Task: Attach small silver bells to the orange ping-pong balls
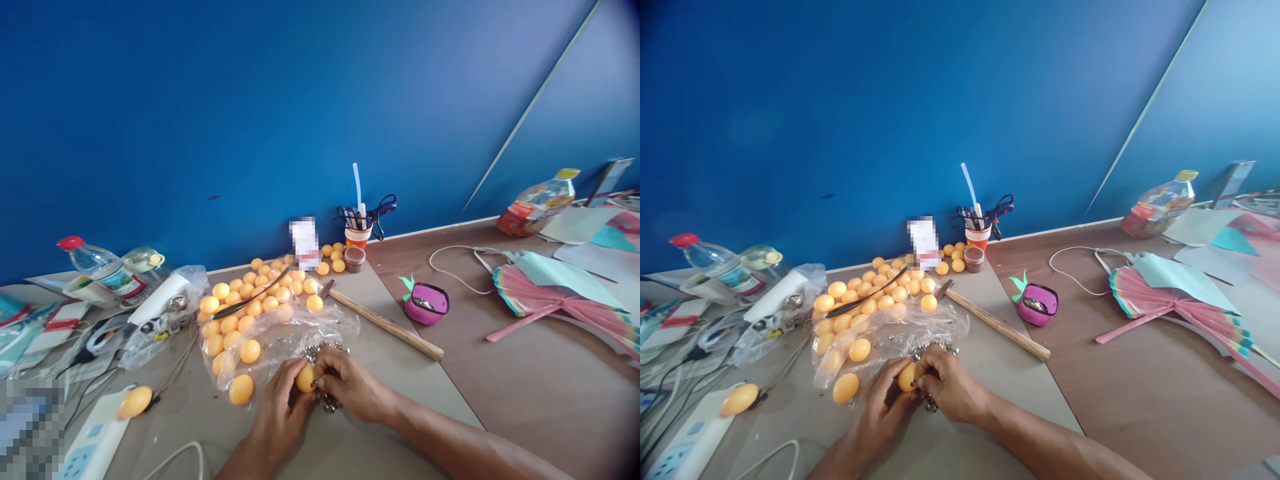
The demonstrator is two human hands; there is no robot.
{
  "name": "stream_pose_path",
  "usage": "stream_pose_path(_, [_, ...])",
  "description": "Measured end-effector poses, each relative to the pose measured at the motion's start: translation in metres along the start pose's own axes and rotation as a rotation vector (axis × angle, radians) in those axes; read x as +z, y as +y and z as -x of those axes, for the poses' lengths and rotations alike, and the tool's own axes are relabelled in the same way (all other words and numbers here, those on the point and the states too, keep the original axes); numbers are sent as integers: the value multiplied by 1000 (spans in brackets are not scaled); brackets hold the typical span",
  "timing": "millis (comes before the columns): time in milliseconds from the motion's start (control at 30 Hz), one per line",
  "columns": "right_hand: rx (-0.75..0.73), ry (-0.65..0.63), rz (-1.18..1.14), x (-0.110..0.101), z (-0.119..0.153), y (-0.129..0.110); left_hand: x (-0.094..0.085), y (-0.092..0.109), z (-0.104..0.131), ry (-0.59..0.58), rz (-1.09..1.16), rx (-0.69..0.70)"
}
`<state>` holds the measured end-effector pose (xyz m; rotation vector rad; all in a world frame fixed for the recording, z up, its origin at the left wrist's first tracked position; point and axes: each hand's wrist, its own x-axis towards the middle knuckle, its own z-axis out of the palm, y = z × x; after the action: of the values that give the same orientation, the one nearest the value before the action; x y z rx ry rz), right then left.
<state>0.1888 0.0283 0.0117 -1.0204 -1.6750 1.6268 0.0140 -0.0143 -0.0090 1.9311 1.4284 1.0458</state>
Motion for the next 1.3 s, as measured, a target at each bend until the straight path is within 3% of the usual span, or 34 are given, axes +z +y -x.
stream_pose_path(833, [70, 56, -36, 7, -4, 2, -2, 2, -1, -53, 53, -90])
stream_pose_path(1000, [-105, 85, -53, -1, -6, -1, -2, -3, -3, -20, 164, -164])
stream_pose_path(1133, [-330, 210, 167, -17, -8, 1, -2, -9, 0, 33, 284, -206])
stream_pose_path(1300, [-409, 269, 345, -28, -13, 7, -6, -3, -2, 16, 367, -238])
